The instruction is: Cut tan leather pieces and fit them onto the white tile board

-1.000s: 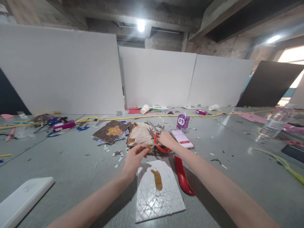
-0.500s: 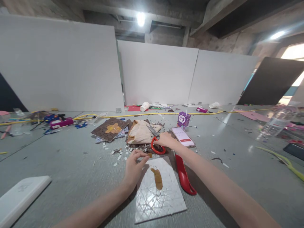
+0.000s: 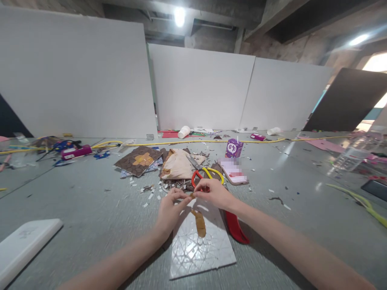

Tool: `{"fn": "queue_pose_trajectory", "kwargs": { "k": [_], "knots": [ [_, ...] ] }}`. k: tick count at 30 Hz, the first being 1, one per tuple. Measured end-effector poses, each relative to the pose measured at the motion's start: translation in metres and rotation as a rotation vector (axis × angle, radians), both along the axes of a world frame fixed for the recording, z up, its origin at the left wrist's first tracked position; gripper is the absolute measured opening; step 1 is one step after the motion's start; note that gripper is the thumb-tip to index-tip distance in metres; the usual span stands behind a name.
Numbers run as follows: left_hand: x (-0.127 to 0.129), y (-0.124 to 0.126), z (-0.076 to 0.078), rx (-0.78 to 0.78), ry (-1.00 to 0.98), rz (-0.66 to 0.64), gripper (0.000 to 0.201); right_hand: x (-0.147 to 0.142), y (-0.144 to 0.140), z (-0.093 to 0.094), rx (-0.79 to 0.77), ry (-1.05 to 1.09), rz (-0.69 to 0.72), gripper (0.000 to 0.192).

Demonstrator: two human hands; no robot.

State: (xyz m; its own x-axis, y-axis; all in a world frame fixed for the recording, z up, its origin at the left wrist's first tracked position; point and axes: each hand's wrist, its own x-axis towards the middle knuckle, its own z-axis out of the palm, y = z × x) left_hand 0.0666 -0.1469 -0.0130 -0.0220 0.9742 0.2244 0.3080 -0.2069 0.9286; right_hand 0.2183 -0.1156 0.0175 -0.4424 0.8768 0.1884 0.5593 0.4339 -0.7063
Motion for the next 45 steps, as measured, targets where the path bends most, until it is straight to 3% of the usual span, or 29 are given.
{"fn": "queue_pose_trajectory", "kwargs": {
  "k": [4, 8, 11, 19, 30, 37, 45],
  "knots": [
    [-0.003, 0.002, 0.001, -0.008, 0.026, -0.045, 0.015, 0.005, 0.002, 0.001, -0.106, 0.055, 0.021, 0.015],
    [-0.013, 0.007, 0.003, 0.155, 0.211, -0.060, 0.016, 0.011, 0.003, -0.002, -0.220, -0.016, 0.081, 0.018],
    [-0.017, 0.009, 0.003, 0.263, 0.371, -0.107, 0.019, 0.010, 0.003, -0.008, -0.182, -0.134, 0.111, 0.016],
    [-0.014, 0.001, 0.002, 0.380, 0.668, -0.106, 0.016, 0.005, 0.001, -0.015, -0.076, -0.267, 0.053, 0.015],
    [-0.012, -0.004, 0.003, 0.529, 0.771, -0.258, 0.020, 0.001, -0.003, -0.013, -0.066, -0.309, 0.032, 0.013],
    [-0.012, -0.003, 0.003, 0.481, 0.774, -0.165, 0.021, 0.002, -0.003, -0.014, -0.048, -0.291, 0.035, 0.012],
    [-0.012, -0.004, 0.002, 0.540, 0.809, -0.197, 0.022, 0.001, -0.004, -0.013, -0.065, -0.292, 0.035, 0.009]
  ]
}}
